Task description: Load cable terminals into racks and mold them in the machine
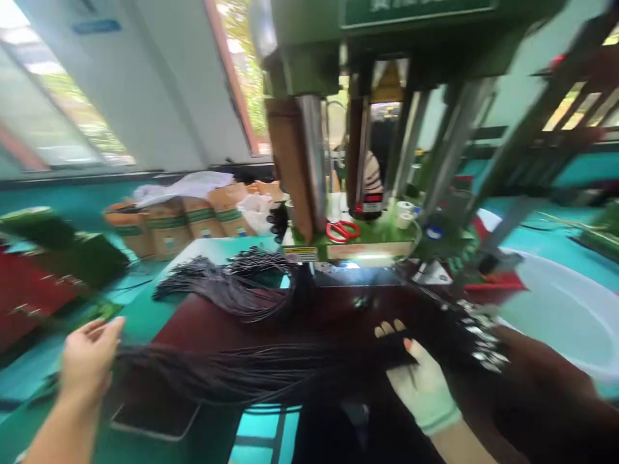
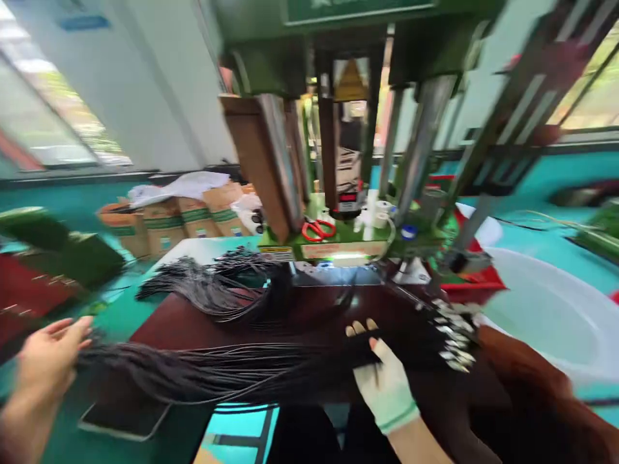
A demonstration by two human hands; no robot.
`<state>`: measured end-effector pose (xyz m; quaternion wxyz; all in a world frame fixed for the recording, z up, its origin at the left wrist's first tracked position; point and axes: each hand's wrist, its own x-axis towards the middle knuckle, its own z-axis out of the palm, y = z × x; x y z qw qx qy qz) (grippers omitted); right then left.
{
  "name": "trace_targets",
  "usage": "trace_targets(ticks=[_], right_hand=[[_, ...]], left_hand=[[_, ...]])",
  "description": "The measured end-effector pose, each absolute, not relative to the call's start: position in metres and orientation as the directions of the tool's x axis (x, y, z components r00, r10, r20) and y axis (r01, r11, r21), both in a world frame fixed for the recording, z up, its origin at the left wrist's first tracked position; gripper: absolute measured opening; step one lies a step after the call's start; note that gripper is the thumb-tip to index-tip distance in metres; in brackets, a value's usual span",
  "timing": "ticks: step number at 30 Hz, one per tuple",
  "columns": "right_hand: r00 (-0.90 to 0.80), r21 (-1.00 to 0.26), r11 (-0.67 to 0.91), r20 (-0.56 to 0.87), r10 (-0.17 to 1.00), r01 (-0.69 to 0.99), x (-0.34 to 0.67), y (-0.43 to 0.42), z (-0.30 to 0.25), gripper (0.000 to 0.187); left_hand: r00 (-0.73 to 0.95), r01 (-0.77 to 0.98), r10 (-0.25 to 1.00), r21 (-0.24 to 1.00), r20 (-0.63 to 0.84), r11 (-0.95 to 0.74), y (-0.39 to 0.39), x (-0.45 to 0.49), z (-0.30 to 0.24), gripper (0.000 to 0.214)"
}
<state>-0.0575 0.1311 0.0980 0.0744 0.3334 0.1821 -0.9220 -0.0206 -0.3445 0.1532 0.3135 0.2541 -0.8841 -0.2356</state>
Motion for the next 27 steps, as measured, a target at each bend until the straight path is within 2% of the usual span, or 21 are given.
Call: trace_targets(ticks=[1,2,3,5,6,7,8,11,15,19,22,25,27], right_hand=[[-0.795,-0.260,-0.939,-0.606,-0.023,0.225,-0.063,0.138,0.095,0.025],[-0.831,-0.230,-0.954,-0.555,-0.035,0.194,-0.069,0.147,0.090,0.025],[-0.860,-0.219,-0.961,-0.509,-0.037,0.171,-0.074,0.156,0.086,0.022],[-0.896,-0.211,-0.964,-0.442,-0.055,0.163,-0.078,0.172,0.078,0.018],[-0.901,-0.214,-0.962,-0.428,-0.063,0.169,-0.077,0.179,0.074,0.017],[-0.905,-0.213,-0.962,-0.419,-0.071,0.173,-0.074,0.183,0.072,0.016],[-0.910,-0.209,-0.963,-0.409,-0.070,0.167,-0.071,0.186,0.071,0.016],[-0.919,-0.192,-0.972,-0.390,-0.049,0.133,-0.056,0.190,0.075,0.018],[-0.917,-0.165,-0.978,-0.396,-0.054,0.129,-0.040,0.199,0.088,0.022],[-0.926,-0.227,-0.966,-0.377,-0.026,0.120,-0.036,0.218,0.086,0.018],[-0.909,-0.328,-0.913,-0.406,-0.097,0.244,-0.032,0.241,0.074,0.004],[-0.871,-0.499,-0.737,-0.422,-0.252,0.455,-0.020,0.269,0.065,0.021],[-0.833,-0.663,-0.504,-0.428,-0.351,0.553,-0.008,0.288,0.066,0.028]], left_hand=[[-0.705,-0.227,-0.592,0.667,0.390,0.709,-0.325,-0.024,0.154,0.039],[-0.799,-0.116,-0.479,0.688,0.364,0.716,-0.298,-0.027,0.152,0.039],[-0.911,0.018,-0.259,0.658,0.322,0.753,-0.264,-0.028,0.148,0.042],[-0.939,0.304,0.168,0.489,0.301,0.817,-0.186,-0.023,0.134,0.045],[-0.893,0.432,0.329,0.377,0.307,0.819,-0.147,-0.020,0.125,0.054],[-0.845,0.517,0.435,0.264,0.311,0.815,-0.111,-0.017,0.114,0.063],[-0.814,0.553,0.490,0.161,0.311,0.817,-0.082,-0.015,0.103,0.067],[-0.822,0.500,0.491,-0.049,0.289,0.865,-0.038,-0.022,0.078,0.058],[-0.839,0.496,0.517,-0.155,0.168,0.855,-0.038,-0.047,0.073,0.052],[-0.816,0.567,0.574,-0.096,0.071,0.818,-0.032,-0.068,0.079,0.043],[-0.831,0.556,0.556,-0.033,-0.004,0.831,-0.022,-0.075,0.084,0.049],[-0.826,0.556,0.557,0.034,-0.087,0.830,-0.009,-0.079,0.092,0.059],[-0.801,0.575,0.583,0.098,-0.136,0.812,0.005,-0.082,0.098,0.067]])
